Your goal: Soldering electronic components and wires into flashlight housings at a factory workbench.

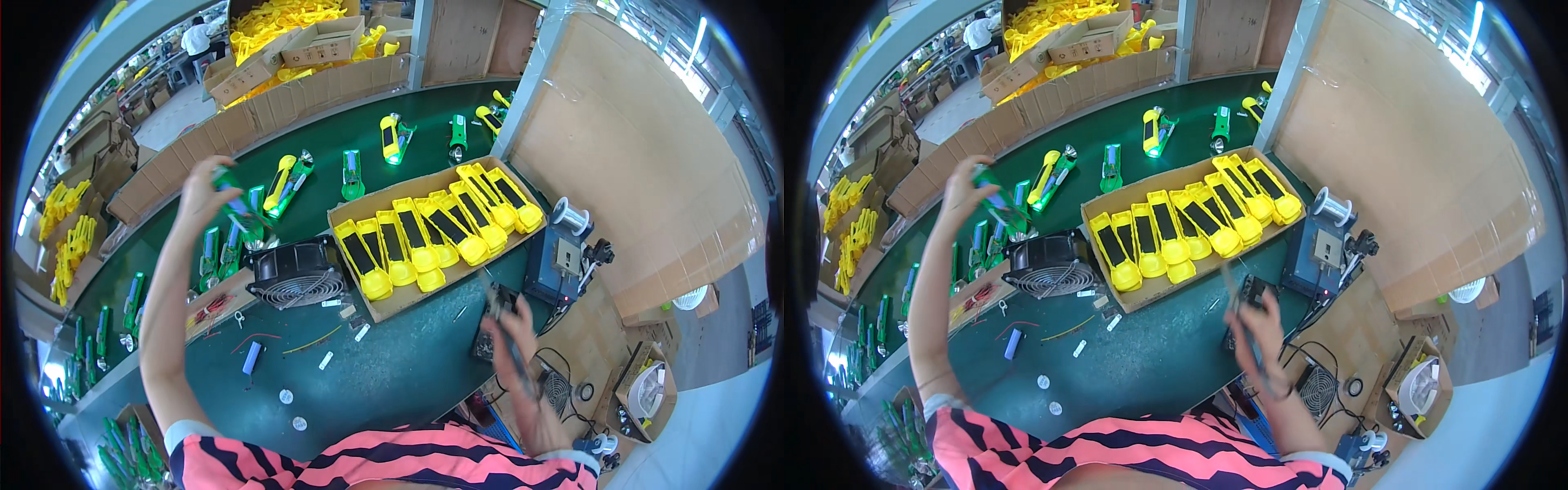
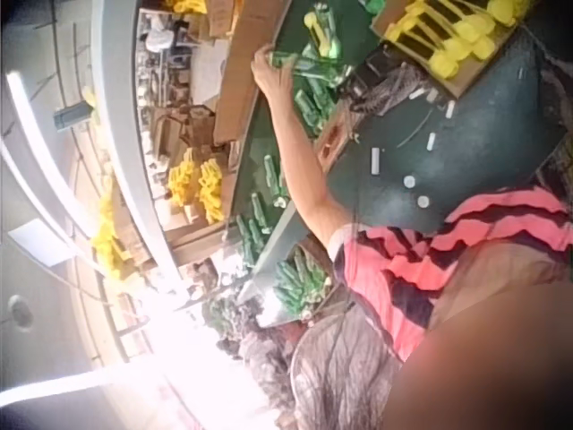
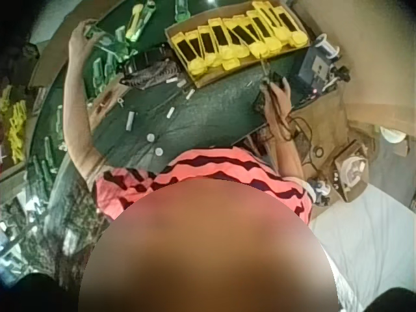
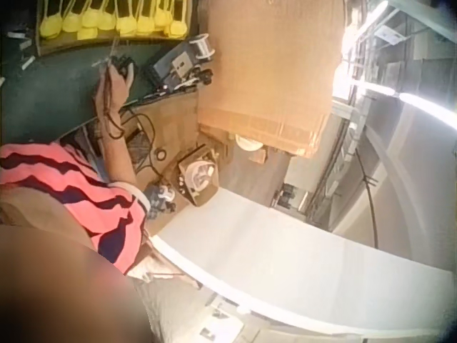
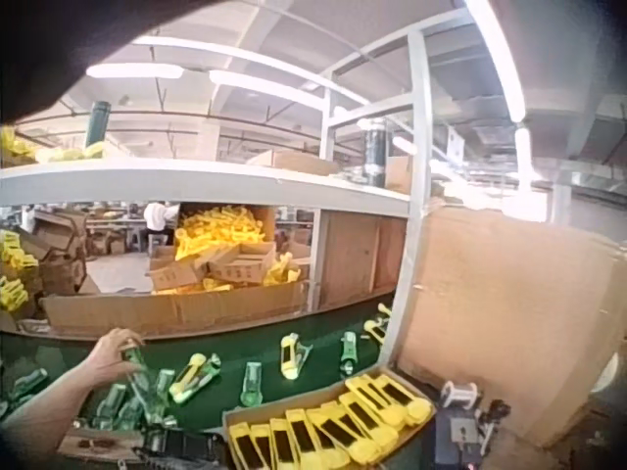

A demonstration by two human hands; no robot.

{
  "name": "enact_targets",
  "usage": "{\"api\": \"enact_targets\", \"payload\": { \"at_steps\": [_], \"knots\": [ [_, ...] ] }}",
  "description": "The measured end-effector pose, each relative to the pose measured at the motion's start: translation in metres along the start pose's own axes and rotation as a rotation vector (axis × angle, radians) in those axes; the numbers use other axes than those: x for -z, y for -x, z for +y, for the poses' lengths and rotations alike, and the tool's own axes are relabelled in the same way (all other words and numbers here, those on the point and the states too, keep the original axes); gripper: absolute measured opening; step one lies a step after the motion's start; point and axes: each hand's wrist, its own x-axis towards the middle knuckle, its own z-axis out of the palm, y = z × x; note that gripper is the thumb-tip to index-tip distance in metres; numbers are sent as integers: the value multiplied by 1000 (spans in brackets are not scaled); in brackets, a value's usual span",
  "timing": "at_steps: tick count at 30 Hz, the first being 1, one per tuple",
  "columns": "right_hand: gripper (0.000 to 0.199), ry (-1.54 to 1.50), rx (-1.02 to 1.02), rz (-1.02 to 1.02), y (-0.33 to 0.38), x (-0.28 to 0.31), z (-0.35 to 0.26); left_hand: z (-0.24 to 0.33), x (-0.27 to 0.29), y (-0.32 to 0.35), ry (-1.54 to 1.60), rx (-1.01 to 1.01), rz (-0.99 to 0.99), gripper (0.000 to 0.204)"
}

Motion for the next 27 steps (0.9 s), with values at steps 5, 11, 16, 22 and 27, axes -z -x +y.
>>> {"api": "enact_targets", "payload": {
  "at_steps": [5,11,16,22,27],
  "knots": [
    [50,156,145,-122,-115,-15,44,37,130,110,32,262,223,29],
    [37,367,85,-172,-153,-59,141,124,59,292,438,692,171,26],
    [31,312,143,-108,-162,-71,150,198,-40,398,922,1069,337,28],
    [43,85,234,-27,-132,-31,86,234,10,362,-247,232,512,27],
    [36,20,387,-103,-36,-9,-5,247,4,327,31,146,-126,20]
  ]
}}
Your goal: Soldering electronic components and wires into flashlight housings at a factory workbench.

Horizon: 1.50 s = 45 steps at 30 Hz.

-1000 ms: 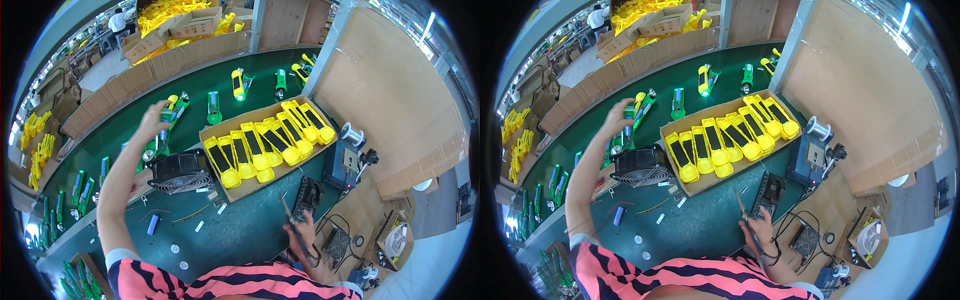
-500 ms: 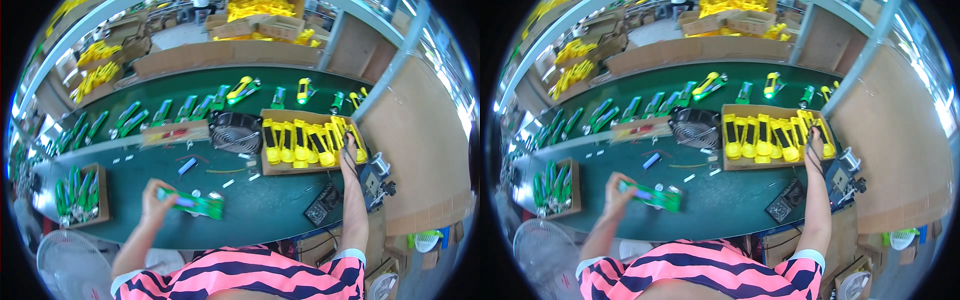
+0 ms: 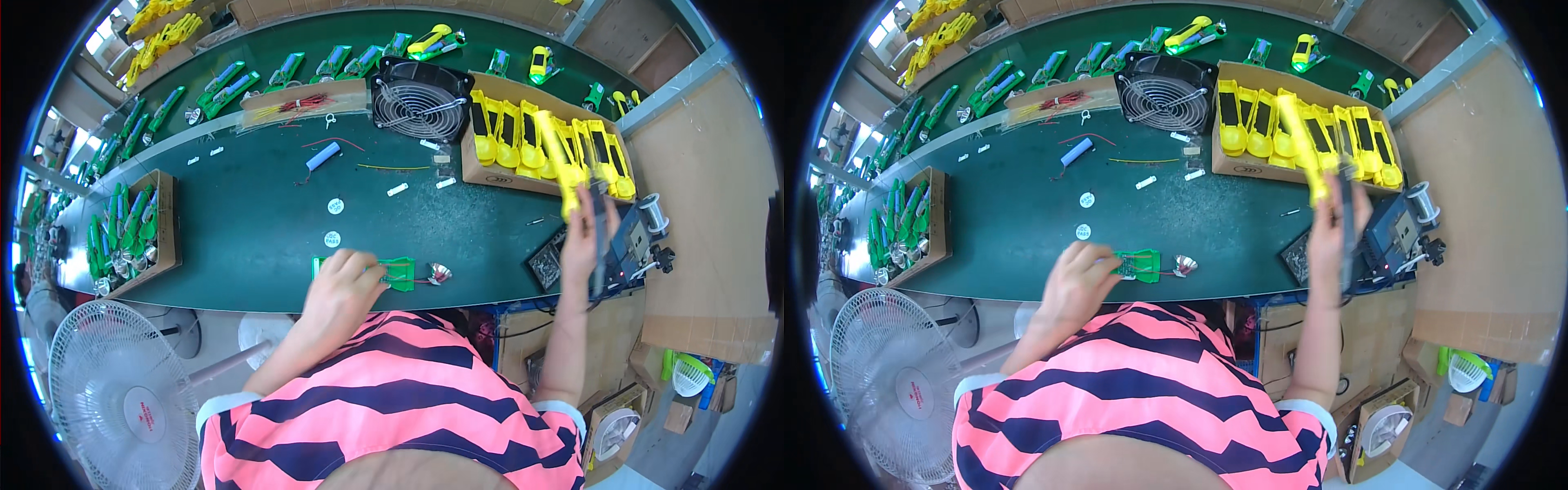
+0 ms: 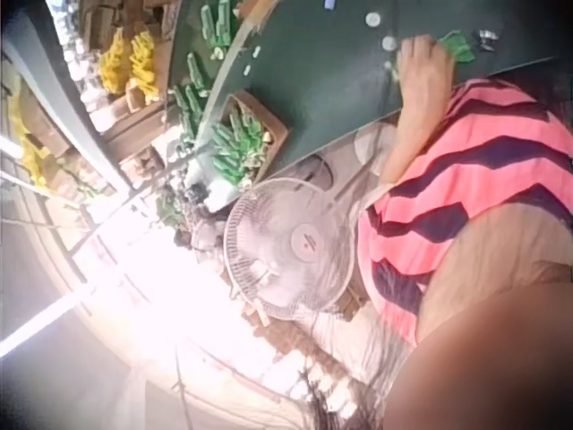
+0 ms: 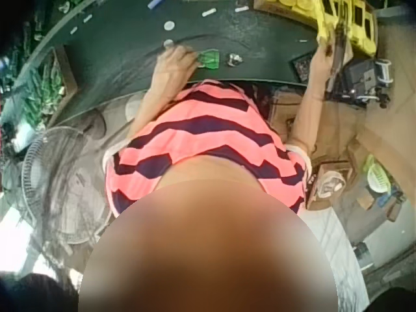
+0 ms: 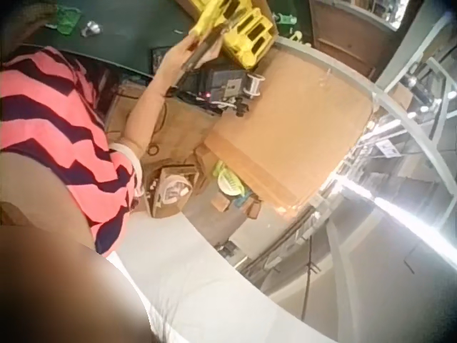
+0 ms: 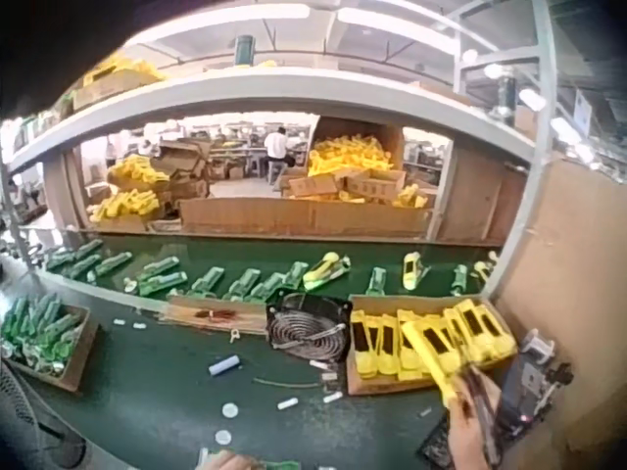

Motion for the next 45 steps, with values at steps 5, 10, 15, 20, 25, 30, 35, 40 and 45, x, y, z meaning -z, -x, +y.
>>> {"api": "enact_targets", "payload": {
  "at_steps": [5,10,15,20,25,30,35,40,45],
  "knots": [
    [32,-241,-47,-412,64,-23,-71,-21,-61,-6,66,-34,-191,18],
    [47,-669,151,-542,95,-56,-64,-29,-62,-6,460,-2,-73,7],
    [46,-786,156,-682,94,-47,-67,-31,-53,6,1080,523,330,15],
    [32,-669,281,-498,89,-38,-73,-41,-36,-10,-122,88,305,9],
    [24,-819,-146,-380,95,-44,-94,-62,-32,-14,-152,50,-167,3],
    [11,-1188,-981,-520,93,-56,-107,-61,-34,-19,-136,109,-337,4],
    [11,-1181,-1019,-578,95,-63,-108,-59,-40,-18,-149,190,-381,5],
    [12,-1188,-1009,-608,95,-66,-110,-58,-43,-20,-197,200,-404,5],
    [13,-1188,-1002,-640,96,-65,-110,-58,-44,-21,-237,205,-418,3]
  ]
}}
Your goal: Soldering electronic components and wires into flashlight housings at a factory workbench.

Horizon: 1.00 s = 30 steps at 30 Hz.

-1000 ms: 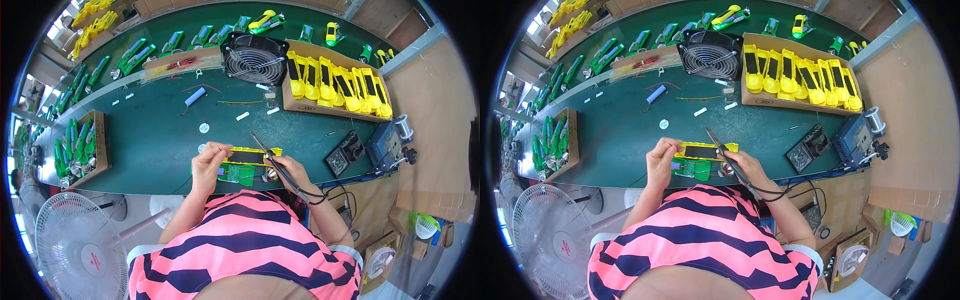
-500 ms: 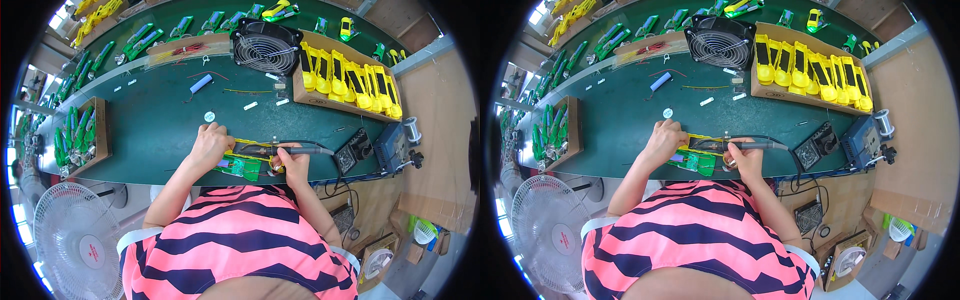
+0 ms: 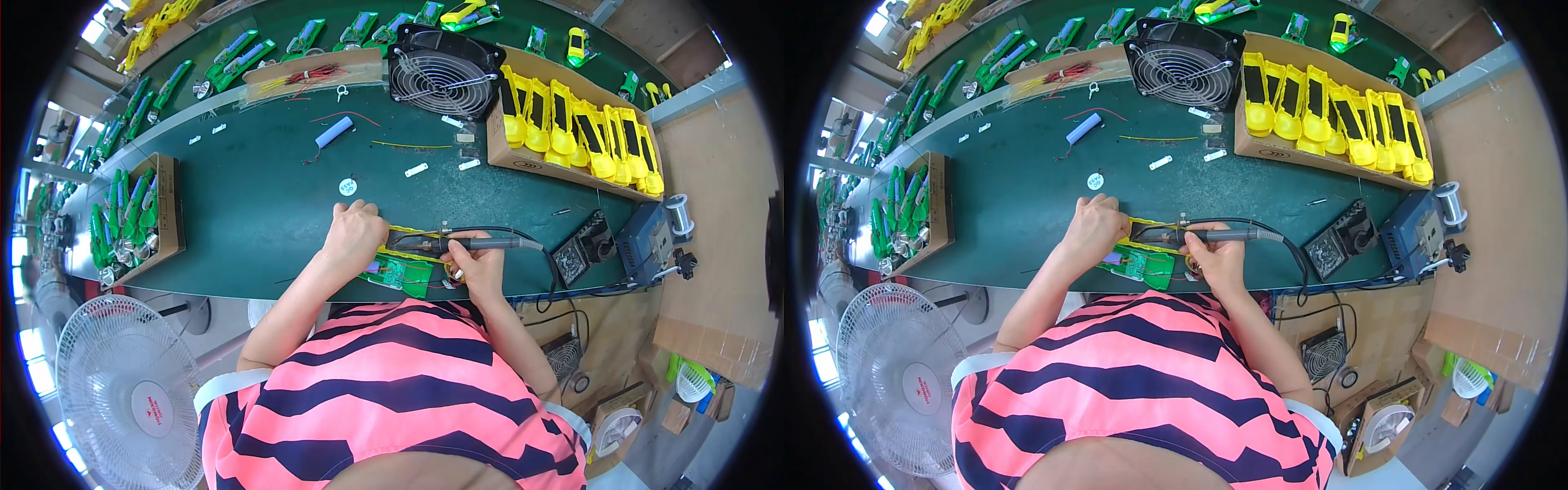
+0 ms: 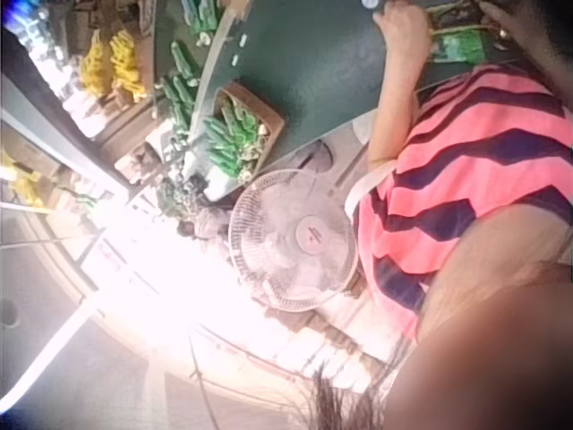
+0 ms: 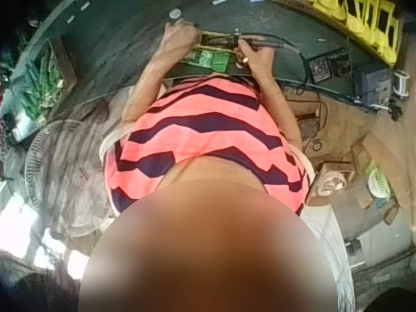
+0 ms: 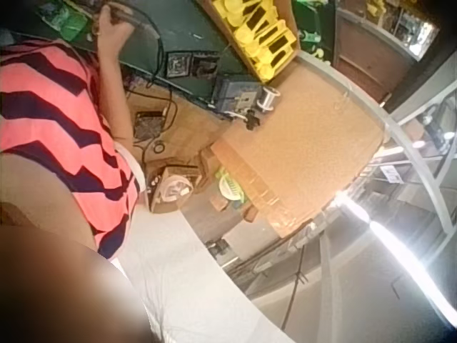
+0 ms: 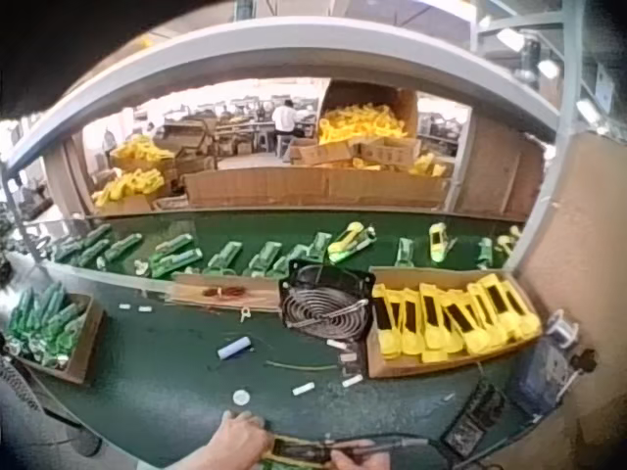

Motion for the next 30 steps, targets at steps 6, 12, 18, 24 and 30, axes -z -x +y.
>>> {"api": "enact_targets", "payload": {
  "at_steps": [6,12,18,24,30],
  "knots": [
    [15,23,-17,-39,0,6,-2,1,1,-5,-10,2,-53,4],
    [21,44,361,44,17,12,-7,1,-1,-6,-53,-5,-30,3],
    [28,712,736,138,27,31,-13,3,-1,-6,-122,19,-26,1],
    [41,840,631,2,27,40,-19,6,3,-6,-133,10,-6,2],
    [44,849,540,-77,22,48,-13,2,3,-4,-62,14,15,1]
  ]
}}
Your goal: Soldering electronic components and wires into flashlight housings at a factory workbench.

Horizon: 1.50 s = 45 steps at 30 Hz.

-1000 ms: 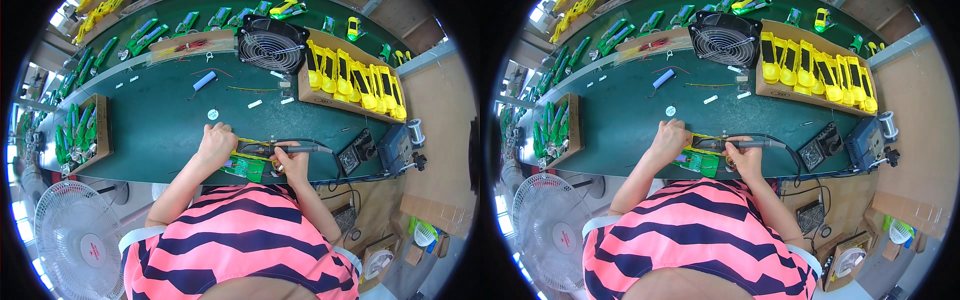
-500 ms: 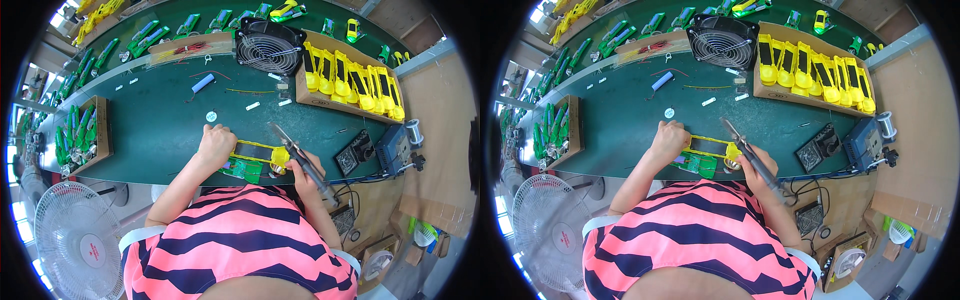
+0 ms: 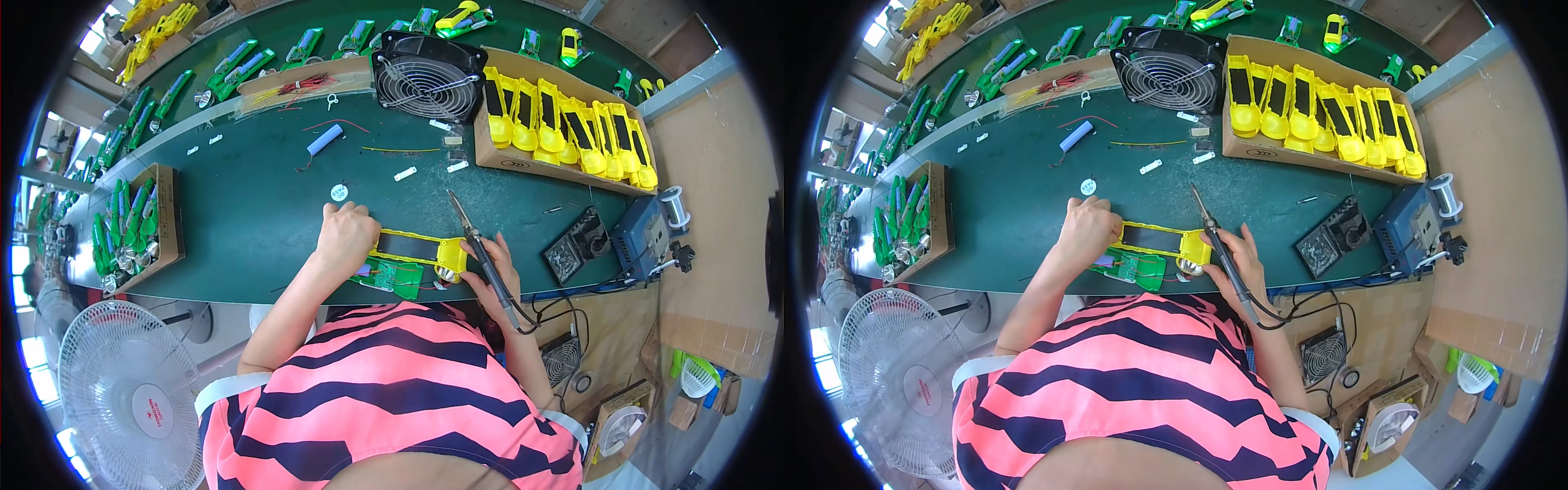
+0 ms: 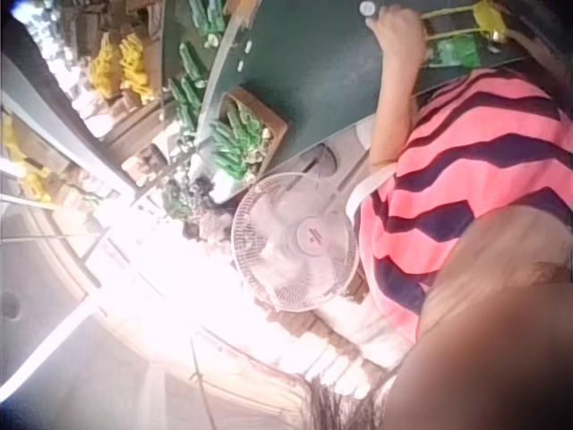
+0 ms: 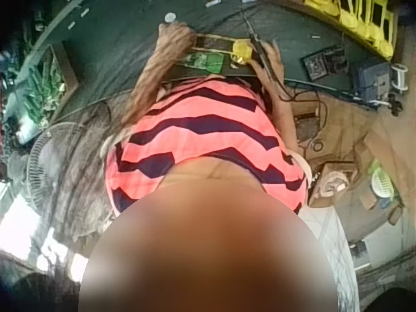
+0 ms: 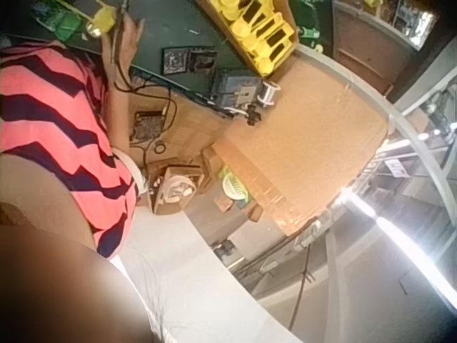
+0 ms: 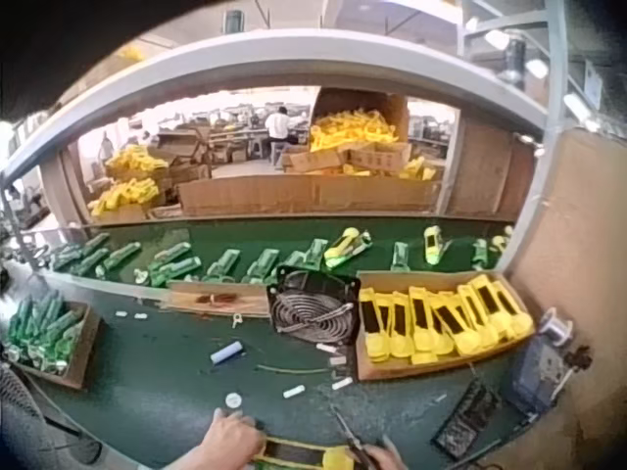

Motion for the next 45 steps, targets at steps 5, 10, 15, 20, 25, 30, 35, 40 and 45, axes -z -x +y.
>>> {"api": "enact_targets", "payload": {
  "at_steps": [5,10,15,20,25,30,35,40,45],
  "knots": [
    [47,-35,-2,9,-1,1,0,-5,24,2,456,-108,214,4],
    [48,-64,-31,-11,-3,1,-1,34,22,25,315,-347,303,12],
    [49,-61,0,-5,-3,0,-3,45,-6,31,207,-312,315,13],
    [51,-26,31,-12,-12,-2,0,47,-19,27,394,-296,485,14],
    [49,-139,-13,-133,-28,-6,-6,51,-19,16,292,-114,420,11],
    [42,-41,108,-114,-31,1,-10,44,-24,12,252,20,276,12],
    [21,-164,266,126,-33,18,-11,40,-23,9,291,49,233,3],
    [18,-691,-268,18,-26,15,1,40,-19,5,291,31,207,4],
    [19,-623,-297,-30,-30,5,7,41,-16,5,280,20,204,5]
  ]
}}
